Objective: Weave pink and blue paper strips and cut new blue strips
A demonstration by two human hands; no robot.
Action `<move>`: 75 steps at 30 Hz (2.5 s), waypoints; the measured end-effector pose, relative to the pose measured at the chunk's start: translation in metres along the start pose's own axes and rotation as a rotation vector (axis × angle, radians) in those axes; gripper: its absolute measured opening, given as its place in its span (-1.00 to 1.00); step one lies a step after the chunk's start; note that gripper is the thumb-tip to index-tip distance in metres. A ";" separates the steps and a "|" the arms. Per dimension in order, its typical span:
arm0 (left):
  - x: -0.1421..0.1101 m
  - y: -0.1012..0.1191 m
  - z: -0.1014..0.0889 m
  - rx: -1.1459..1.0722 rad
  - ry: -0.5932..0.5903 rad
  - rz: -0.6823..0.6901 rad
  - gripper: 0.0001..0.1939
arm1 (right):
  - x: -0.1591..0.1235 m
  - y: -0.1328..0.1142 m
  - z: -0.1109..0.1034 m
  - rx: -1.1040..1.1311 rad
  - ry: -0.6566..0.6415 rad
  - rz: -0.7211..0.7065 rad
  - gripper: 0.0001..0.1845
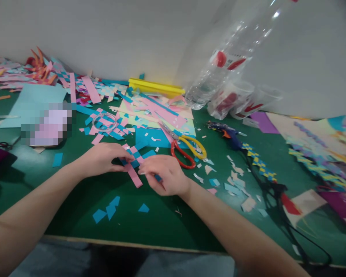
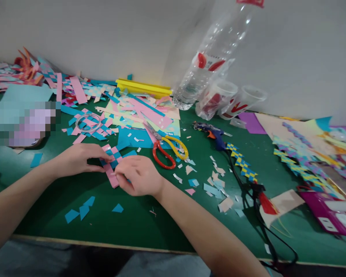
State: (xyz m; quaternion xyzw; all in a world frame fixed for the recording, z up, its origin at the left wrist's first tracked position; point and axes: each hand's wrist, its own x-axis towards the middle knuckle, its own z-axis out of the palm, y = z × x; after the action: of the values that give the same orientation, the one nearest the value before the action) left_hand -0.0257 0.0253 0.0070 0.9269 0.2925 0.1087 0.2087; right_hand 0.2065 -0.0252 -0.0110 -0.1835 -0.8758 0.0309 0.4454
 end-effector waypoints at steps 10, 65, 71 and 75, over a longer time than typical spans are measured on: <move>-0.001 0.001 -0.001 0.025 -0.006 0.022 -0.72 | -0.002 -0.008 0.007 -0.281 -0.296 -0.212 -0.86; 0.003 0.007 0.007 0.123 0.069 -0.058 -0.68 | 0.012 -0.018 0.009 -0.459 -0.742 0.073 -0.70; 0.002 0.013 0.003 0.108 0.029 -0.090 -0.80 | 0.016 -0.023 0.007 -0.445 -0.866 0.154 -0.61; 0.002 0.015 0.002 0.089 -0.001 -0.104 -0.75 | 0.014 -0.020 0.009 -0.421 -0.838 0.156 -0.62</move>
State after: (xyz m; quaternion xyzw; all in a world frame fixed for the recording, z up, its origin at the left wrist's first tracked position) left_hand -0.0166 0.0149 0.0123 0.9188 0.3447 0.0841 0.1729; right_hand 0.1866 -0.0378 -0.0016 -0.3069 -0.9508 -0.0425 0.0035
